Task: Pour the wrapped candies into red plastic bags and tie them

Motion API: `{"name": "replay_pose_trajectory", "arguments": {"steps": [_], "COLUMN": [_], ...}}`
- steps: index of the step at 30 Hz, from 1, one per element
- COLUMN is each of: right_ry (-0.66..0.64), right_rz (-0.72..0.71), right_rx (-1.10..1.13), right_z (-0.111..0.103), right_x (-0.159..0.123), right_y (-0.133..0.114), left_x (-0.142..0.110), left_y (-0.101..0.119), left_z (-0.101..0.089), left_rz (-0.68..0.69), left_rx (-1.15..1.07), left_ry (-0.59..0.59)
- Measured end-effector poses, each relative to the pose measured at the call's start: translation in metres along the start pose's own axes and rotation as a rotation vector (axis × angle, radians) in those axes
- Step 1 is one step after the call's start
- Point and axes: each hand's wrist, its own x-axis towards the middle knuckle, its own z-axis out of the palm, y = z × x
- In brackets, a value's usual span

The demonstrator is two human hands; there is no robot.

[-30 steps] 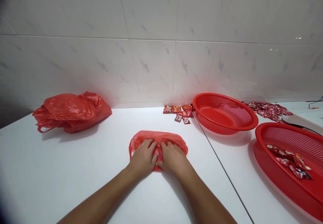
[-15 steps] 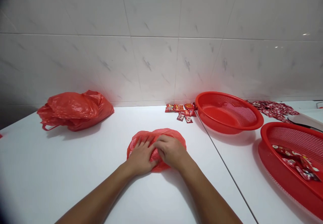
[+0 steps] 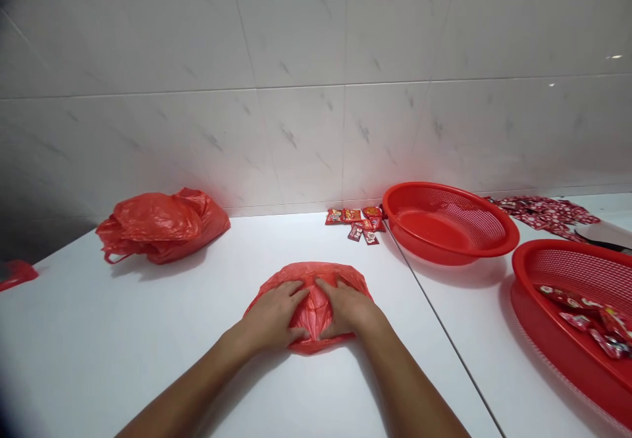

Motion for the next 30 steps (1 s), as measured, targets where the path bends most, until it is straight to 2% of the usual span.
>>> {"name": "replay_pose_trajectory", "arguments": {"steps": [4, 8, 11, 15, 17, 20, 22, 24, 27, 30], "right_ry": [-0.053, -0.048, 0.014, 0.152, 0.252, 0.404, 0.425, 0.357, 0.225, 0.132], "right_rz": [0.028, -0.052, -0.098, -0.146, -0.233, -0.485, -0.584, -0.520, -0.285, -0.180], "right_rx": [0.006, 0.018, 0.002, -0.025, -0.021, 0.040, 0.061, 0.048, 0.038, 0.018], "right_z": [-0.002, -0.005, -0.005, -0.004, -0.005, -0.007, -0.008, -0.007, -0.004, 0.000], "right_x": [0.001, -0.003, -0.009, -0.016, -0.016, -0.015, -0.013, -0.012, -0.012, -0.013], "right_y": [-0.002, 0.003, 0.002, -0.010, -0.017, -0.022, -0.021, -0.018, -0.012, -0.010], "left_x": [-0.010, -0.021, -0.024, -0.021, -0.020, -0.024, -0.028, -0.032, -0.035, -0.037], "left_y": [0.004, -0.015, -0.028, -0.036, -0.038, -0.044, -0.048, -0.051, -0.053, -0.052], "left_z": [0.001, 0.010, 0.015, 0.018, 0.018, 0.015, 0.013, 0.010, 0.005, 0.002], "left_rz": [0.080, 0.013, -0.036, -0.068, -0.061, 0.007, 0.056, 0.087, 0.111, 0.118], "left_rx": [0.070, -0.002, -0.045, -0.012, -0.004, -0.002, -0.006, -0.023, -0.058, -0.083], "left_ry": [0.084, 0.137, 0.112, 0.069, 0.078, 0.093, 0.079, 0.061, 0.057, 0.071]}}
